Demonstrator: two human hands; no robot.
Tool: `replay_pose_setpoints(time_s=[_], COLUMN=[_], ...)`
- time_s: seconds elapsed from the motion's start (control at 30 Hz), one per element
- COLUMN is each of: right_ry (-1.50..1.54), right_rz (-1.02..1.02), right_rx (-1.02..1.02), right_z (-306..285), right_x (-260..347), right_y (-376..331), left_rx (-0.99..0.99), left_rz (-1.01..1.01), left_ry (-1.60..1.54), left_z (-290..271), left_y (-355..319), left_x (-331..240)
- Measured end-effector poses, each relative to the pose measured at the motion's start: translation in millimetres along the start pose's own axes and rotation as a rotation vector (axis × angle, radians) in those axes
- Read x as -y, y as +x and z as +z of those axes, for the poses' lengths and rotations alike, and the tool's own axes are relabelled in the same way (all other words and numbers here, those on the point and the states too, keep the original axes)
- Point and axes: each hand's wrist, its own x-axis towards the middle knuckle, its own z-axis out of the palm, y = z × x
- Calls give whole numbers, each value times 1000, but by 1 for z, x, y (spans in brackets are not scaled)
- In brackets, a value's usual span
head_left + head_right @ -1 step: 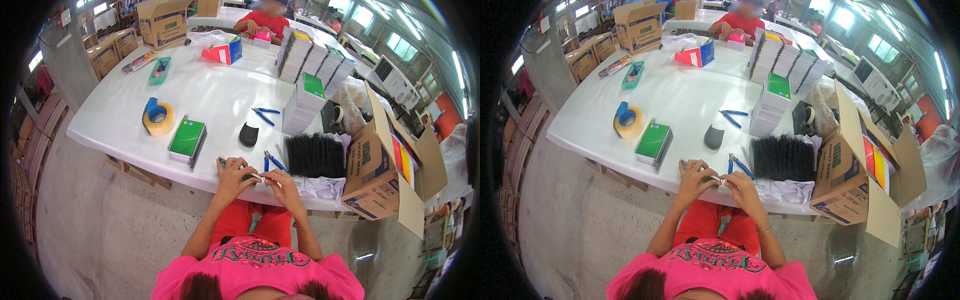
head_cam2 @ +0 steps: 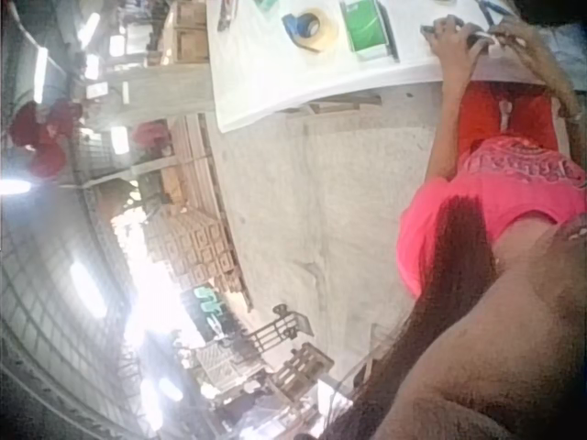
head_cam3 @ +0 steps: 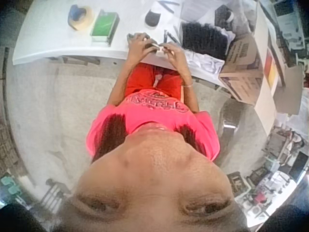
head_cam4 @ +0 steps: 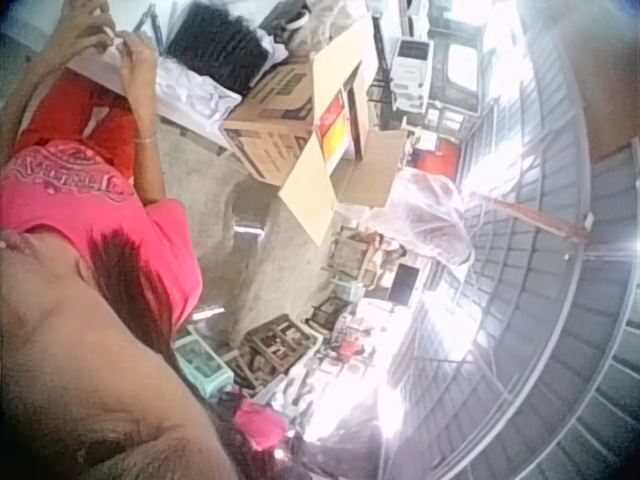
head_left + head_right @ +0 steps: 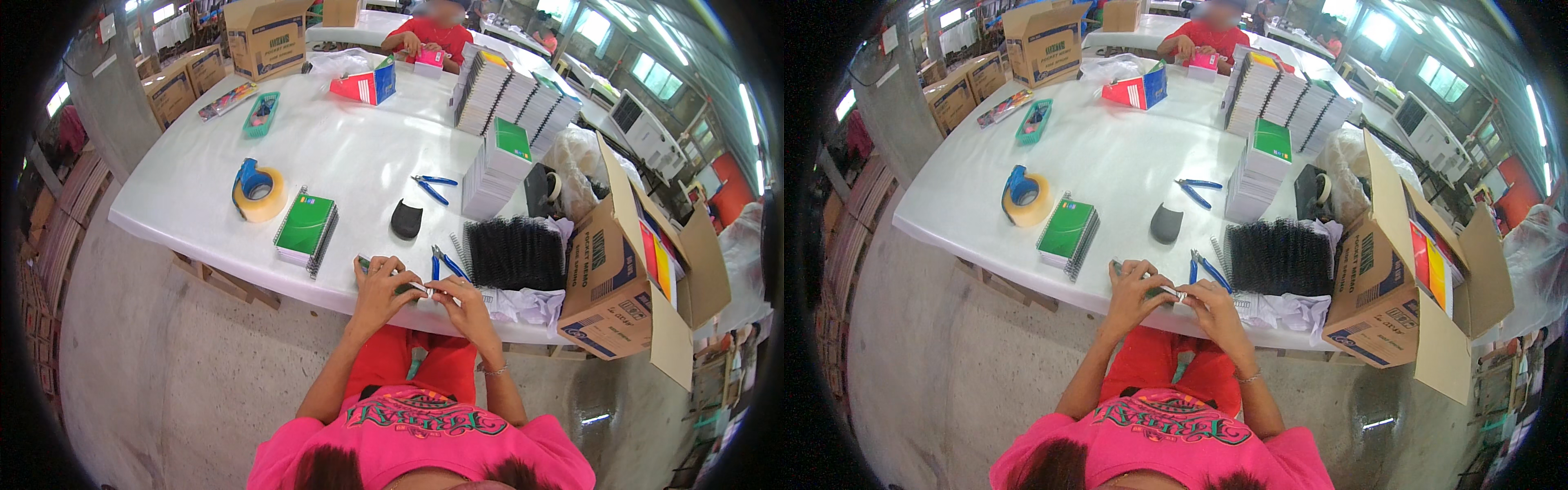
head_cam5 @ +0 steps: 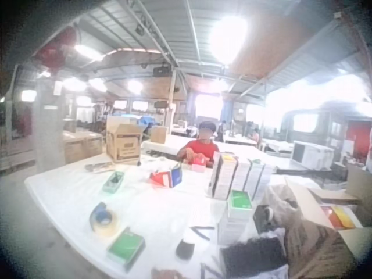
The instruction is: The person inserts black spiral bindings into green notebooks using pliers and a black plastic tool. They repeatedly pick up notebooks, align the binding, and secure it before stacking the finished units on the table.
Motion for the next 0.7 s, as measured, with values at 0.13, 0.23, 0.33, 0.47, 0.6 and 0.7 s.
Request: replay_pose_setpoints(time_s=[0.13, 0.23, 0.33, 0.47, 0.6, 0.7], right_ry=[60, 42, 8, 24, -55, -125], right_rz=[100, 64, 42, 176, 34, -35], right_rx=[42, 9, 15, 71, -74, -137], right_z=[-2, 6, 9, -2, 14, 18], right_x=[3, -9, -16, 18, -13, -13], right_y=[-3, -4, -4, 4, 1, 5], left_rx=[10, 25, 34, 46, 54, 47], left_rz=[-4, -3, -3, -12, -8, -8], left_ry=[30, 44, 73, 109, 133, 138], left_z=[2, 2, 3, 2, 2, 1], left_y=[2, 4, 4, 4, 6, 5], left_x=[0, -2, -2, -3, -7, -6])
